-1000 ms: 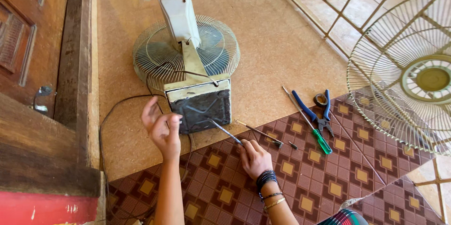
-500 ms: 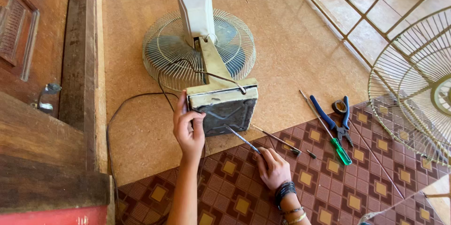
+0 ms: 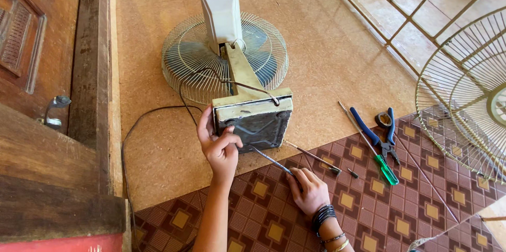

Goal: The person uses a screwdriver to remove screws from the back panel of a standing fan. After removing several screws, the person detaches the back panel and sets it aside.

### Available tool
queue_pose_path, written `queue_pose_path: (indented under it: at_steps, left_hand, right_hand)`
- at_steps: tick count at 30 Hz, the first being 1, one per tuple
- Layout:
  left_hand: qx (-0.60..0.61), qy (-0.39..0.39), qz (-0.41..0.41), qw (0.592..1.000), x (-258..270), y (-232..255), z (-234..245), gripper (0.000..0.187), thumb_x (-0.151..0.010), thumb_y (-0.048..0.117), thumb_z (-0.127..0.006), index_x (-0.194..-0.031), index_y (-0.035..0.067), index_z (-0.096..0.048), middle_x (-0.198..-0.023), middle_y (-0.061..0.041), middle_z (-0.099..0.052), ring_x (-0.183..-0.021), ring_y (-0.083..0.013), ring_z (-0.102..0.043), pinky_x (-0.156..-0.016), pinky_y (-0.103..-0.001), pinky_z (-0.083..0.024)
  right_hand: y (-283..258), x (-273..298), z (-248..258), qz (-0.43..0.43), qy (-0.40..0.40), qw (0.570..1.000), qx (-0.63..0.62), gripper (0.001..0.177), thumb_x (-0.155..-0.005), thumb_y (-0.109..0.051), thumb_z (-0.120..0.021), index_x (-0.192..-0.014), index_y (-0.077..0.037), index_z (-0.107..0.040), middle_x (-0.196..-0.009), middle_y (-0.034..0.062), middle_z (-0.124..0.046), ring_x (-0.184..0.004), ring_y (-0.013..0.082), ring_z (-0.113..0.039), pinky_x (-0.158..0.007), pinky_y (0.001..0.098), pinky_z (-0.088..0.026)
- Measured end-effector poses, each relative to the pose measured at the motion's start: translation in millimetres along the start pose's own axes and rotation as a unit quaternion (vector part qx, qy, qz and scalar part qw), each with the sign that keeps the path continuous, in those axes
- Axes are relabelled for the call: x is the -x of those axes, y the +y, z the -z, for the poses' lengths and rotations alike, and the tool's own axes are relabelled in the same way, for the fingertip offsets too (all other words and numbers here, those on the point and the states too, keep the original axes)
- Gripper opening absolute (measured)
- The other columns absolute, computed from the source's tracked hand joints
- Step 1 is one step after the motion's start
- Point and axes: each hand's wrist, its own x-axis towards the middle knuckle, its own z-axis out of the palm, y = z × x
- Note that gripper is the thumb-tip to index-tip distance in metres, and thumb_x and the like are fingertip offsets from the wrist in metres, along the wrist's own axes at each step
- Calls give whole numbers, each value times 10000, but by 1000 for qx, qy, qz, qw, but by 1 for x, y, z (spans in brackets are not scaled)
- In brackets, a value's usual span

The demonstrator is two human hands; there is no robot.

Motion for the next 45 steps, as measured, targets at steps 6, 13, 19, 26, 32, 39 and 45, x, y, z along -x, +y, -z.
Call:
queue_pose_path:
  at_steps: [6, 13, 19, 26, 32, 39, 45]
  left_hand:
    - [-55, -21, -14, 998, -6, 5, 5, 417, -843, -209, -599, -710, 154, -756, -1541, -118, -373, -1390, -307, -548, -1106, -376, -503]
    - [-44, -15, -6, 999, -10, 11, 4, 316, -914, -95, -648, -724, 137, -748, -1595, -129, -357, -1474, -349, -494, -1229, -428, -403]
    - [44, -62, 30, 997, -18, 11, 19, 212, -930, 244, -657, -796, 120, -766, -1713, -93, -287, -1629, -341, -294, -1378, -501, -208]
    - [134, -181, 131, 965, -28, 4, 40, 442, -984, 497, -632, -921, 106, -830, -1774, -85, -239, -1672, -299, -181, -1358, -550, -141]
    - [189, -192, 182, 946, -29, 5, 46, 313, -941, 405, -751, -921, 101, -823, -1765, -79, -224, -1662, -291, -151, -1332, -540, -172]
    - [187, -190, 216, 939, -31, 10, 43, 310, -929, 411, -777, -936, 104, -823, -1746, -74, -212, -1637, -288, -172, -1288, -552, -277]
    - [151, -191, 207, 947, -30, 13, 40, 354, -924, 447, -756, -947, 101, -824, -1755, -84, -224, -1655, -285, -125, -1300, -554, -254]
  right_hand:
    - [12, 7, -4, -22, 25, 998, -48, 150, -902, -117, -701, -1024, -30, -696, -885, 105, -717, -738, 249, -731, -641, 329, -591]
    - [-28, -9, 22, -115, -43, 985, -118, 172, -932, -194, -684, -1039, -66, -726, -874, 71, -783, -611, 118, -732, -522, 284, -599]
    - [-140, -19, 88, -295, -93, 945, -104, 407, -869, -180, -738, -1263, -100, -672, -774, 99, -764, -603, 141, -721, -553, 293, -547]
    - [-170, -16, 102, -246, -88, 963, -63, 542, -814, -142, -725, -1352, -185, -674, -896, 42, -748, -677, 113, -787, -605, 296, -631]
    - [-177, -15, 94, -146, -42, 988, 8, 503, -783, -186, -781, -1280, -144, -712, -972, 50, -722, -759, 184, -763, -642, 344, -611]
    - [-184, -9, 85, -121, 7, 993, 11, 402, -827, -180, -770, -1219, -112, -717, -968, 52, -715, -801, 193, -762, -675, 337, -618]
    - [-190, -11, 82, -119, 9, 992, 40, 381, -858, -166, -743, -1231, -93, -711, -975, 74, -710, -794, 195, -766, -667, 338, -630]
